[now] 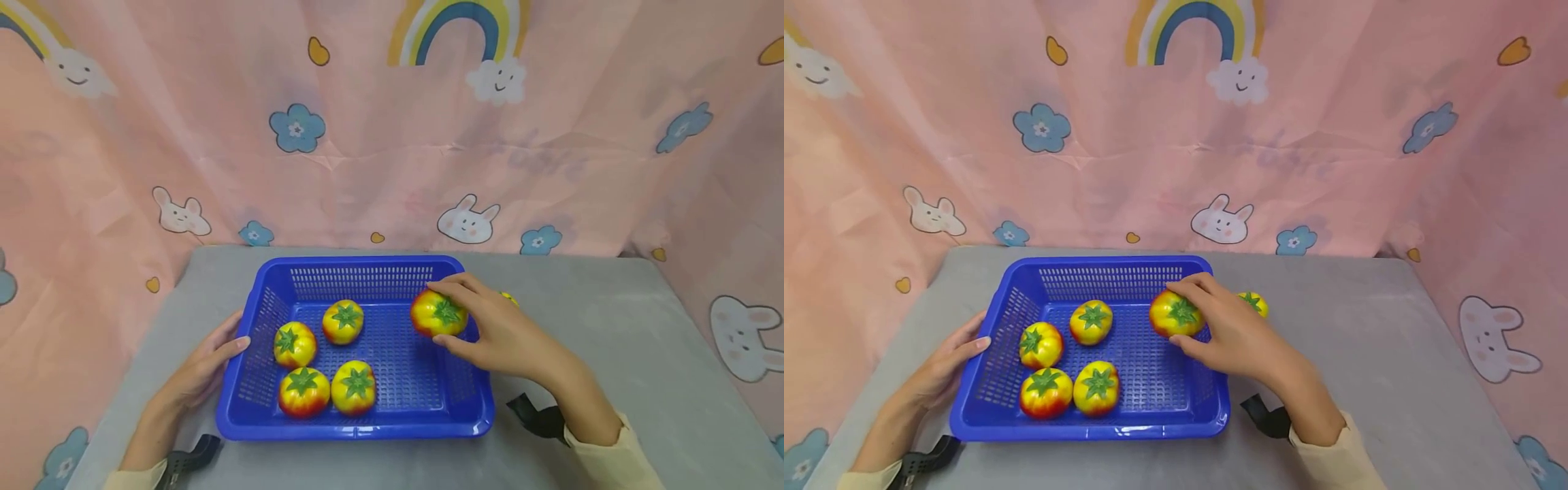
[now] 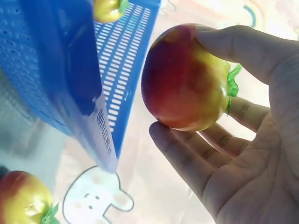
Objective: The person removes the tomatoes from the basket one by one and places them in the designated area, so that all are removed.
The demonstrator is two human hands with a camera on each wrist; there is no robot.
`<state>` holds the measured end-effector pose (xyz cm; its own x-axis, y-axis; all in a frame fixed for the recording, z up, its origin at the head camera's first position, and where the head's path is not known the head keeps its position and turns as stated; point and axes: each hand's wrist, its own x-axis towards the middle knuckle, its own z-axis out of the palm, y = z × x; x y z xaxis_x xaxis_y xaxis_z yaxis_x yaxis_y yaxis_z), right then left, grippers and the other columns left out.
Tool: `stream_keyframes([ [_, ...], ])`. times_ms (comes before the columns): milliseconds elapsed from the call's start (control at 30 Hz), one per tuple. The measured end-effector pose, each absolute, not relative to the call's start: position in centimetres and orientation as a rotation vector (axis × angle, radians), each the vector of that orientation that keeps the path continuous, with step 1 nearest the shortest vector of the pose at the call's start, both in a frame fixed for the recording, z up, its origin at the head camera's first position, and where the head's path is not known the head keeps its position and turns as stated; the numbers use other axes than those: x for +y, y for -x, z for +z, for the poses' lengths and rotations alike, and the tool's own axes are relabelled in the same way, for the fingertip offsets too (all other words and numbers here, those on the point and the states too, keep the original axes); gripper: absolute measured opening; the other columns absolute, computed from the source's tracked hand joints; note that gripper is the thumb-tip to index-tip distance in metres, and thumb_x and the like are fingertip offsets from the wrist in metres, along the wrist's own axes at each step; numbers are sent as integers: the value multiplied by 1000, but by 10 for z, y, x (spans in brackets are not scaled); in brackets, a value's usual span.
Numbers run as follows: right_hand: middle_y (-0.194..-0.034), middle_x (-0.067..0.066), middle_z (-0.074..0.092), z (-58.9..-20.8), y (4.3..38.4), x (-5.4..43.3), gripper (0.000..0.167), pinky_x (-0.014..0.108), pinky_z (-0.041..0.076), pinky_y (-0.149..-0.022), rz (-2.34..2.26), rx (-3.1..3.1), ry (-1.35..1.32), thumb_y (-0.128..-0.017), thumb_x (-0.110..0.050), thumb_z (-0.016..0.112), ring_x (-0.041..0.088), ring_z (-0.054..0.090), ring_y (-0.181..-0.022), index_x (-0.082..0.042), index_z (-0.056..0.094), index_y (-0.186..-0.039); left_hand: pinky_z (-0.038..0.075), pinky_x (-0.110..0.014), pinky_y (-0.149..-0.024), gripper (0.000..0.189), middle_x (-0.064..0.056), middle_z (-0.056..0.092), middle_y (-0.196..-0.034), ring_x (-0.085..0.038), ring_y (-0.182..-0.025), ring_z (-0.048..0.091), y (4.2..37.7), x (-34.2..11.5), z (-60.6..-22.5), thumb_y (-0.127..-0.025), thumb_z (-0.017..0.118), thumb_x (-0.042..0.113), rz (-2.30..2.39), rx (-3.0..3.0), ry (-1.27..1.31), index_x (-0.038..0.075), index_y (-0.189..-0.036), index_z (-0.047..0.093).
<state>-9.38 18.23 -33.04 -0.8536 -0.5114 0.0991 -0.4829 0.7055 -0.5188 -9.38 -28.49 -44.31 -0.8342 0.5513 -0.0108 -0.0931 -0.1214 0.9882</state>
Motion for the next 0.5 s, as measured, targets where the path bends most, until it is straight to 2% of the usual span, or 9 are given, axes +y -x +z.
stream_keyframes([
  [100,-147,12,57,-332,89,188,68,40,64,-92,-905,2870,793,-91,-22,84,24,66,-113,-14,55,-152,62,-37,-98,56,13,58,-148,-12,-127,68,92,-283,-445,-112,34,8,2002,1724,-499,15,-166,19],
  [233,-145,11,55,-335,84,193,68,32,65,-84,-1023,2846,726,-92,-23,84,22,63,-110,-15,54,-152,62,-36,-99,58,14,58,-148,-11,-128,67,91,-283,-445,-112,34,8,2012,1726,-484,12,-167,16],
  [400,-145,9,54,-338,78,199,70,33,65,-87,-1118,2873,696,-92,-22,84,23,63,-113,-19,52,-154,62,-35,-99,61,14,58,-149,-11,-128,67,92,-283,-444,-112,34,8,2021,1731,-482,8,-168,11],
  [500,-144,7,56,-341,75,203,70,29,62,-90,-1130,2940,692,-91,-20,85,21,63,-113,-20,53,-154,62,-35,-99,61,15,58,-149,-10,-129,67,93,-283,-443,-112,35,8,2016,1738,-483,6,-168,10],
])
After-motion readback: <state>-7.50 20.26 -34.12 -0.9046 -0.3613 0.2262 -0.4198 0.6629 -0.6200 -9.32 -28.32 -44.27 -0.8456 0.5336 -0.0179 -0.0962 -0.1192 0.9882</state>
